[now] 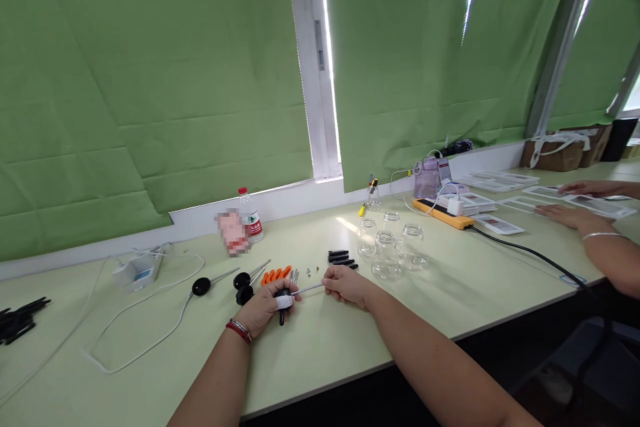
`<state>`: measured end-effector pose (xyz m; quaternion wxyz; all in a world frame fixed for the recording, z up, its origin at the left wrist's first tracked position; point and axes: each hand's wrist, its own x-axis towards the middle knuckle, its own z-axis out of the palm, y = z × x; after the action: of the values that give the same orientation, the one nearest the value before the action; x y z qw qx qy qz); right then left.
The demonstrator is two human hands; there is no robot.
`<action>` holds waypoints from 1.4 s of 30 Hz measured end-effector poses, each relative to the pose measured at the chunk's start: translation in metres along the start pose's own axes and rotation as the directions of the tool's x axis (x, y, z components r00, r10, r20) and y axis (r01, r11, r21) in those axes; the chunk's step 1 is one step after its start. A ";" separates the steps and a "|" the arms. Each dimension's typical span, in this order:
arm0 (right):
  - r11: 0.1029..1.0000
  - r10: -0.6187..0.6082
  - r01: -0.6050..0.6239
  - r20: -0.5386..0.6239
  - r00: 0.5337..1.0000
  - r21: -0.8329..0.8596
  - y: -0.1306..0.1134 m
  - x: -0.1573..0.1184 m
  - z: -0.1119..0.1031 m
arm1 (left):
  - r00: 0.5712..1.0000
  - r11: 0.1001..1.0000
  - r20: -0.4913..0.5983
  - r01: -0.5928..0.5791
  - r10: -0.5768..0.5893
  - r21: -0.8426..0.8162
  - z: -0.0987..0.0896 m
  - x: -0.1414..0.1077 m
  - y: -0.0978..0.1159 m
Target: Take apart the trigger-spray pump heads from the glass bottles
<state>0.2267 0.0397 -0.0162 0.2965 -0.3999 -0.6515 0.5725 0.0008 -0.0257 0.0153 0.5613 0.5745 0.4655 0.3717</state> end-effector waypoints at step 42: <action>0.998 -0.010 0.010 -0.007 1.000 0.057 0.009 0.007 0.000 | 0.590 0.911 -0.732 -0.399 0.341 0.102 -0.037 0.006 0.019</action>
<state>0.2252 0.0463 -0.0255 0.3127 -0.3899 -0.6359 0.5881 -0.0301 -0.0079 0.0372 0.2566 0.4388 0.5076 0.6957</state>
